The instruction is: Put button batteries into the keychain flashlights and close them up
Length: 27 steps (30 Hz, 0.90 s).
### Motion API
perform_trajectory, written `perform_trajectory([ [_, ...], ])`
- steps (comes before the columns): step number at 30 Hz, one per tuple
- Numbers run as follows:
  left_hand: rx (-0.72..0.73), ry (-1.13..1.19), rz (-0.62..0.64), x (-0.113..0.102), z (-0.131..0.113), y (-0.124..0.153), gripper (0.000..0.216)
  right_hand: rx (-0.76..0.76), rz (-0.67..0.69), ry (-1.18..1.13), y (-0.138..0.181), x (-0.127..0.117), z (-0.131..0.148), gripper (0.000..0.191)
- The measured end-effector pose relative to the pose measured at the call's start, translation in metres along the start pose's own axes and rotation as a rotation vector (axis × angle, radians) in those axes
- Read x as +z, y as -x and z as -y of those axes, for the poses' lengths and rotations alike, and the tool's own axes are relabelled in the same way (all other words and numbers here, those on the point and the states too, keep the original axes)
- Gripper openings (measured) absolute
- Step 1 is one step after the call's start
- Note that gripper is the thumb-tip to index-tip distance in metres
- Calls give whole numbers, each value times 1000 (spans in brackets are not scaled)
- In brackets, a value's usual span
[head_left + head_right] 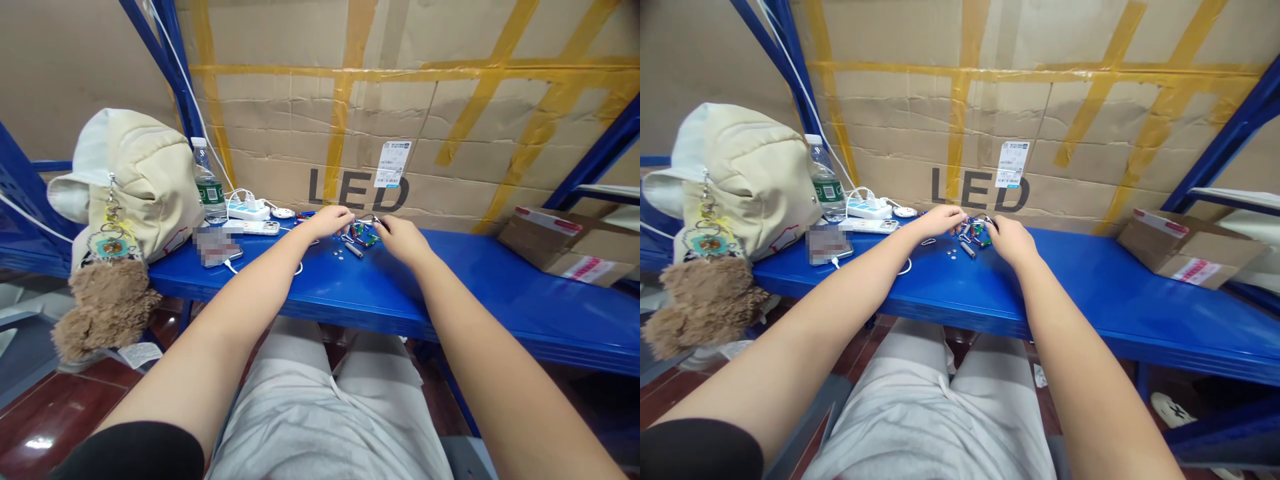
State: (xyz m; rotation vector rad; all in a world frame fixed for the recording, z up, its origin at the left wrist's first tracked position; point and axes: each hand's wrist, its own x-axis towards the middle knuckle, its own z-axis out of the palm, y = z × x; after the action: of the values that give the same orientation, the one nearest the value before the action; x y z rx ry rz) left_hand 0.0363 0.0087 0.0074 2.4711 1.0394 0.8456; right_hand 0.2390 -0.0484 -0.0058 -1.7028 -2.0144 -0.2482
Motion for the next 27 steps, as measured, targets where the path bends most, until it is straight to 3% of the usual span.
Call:
perform_trajectory([
  [4, -169, -312, -153, -16, 26, -1, 27, 146, 205, 117, -7, 8, -21, 39],
  [7, -274, -446, -130, -22, 36, 2, 29, 262, 315, 205, -10, 15, -40, 40],
  [11, -216, -473, 16, -20, 31, 6, 28, 295, 261, 291, -9, 20, -53, 33],
  [14, -171, -457, 144, -19, 19, 7, 29, 203, 187, 304, -5, 17, -41, 32],
  [16, -164, -442, 227, -20, 10, 8, 29, 22, 103, 250, -3, 15, -23, 32],
  [19, -153, -385, 392, -23, -2, 10, 30, -206, 82, 141, 0, 15, 9, 33],
  [23, -220, -353, 518, -21, -9, 11, 35, -192, 155, 137, 1, 25, 31, 29],
  [27, -193, -311, 546, -17, -5, 9, 27, -178, 239, 42, -1, 29, 27, 17],
])
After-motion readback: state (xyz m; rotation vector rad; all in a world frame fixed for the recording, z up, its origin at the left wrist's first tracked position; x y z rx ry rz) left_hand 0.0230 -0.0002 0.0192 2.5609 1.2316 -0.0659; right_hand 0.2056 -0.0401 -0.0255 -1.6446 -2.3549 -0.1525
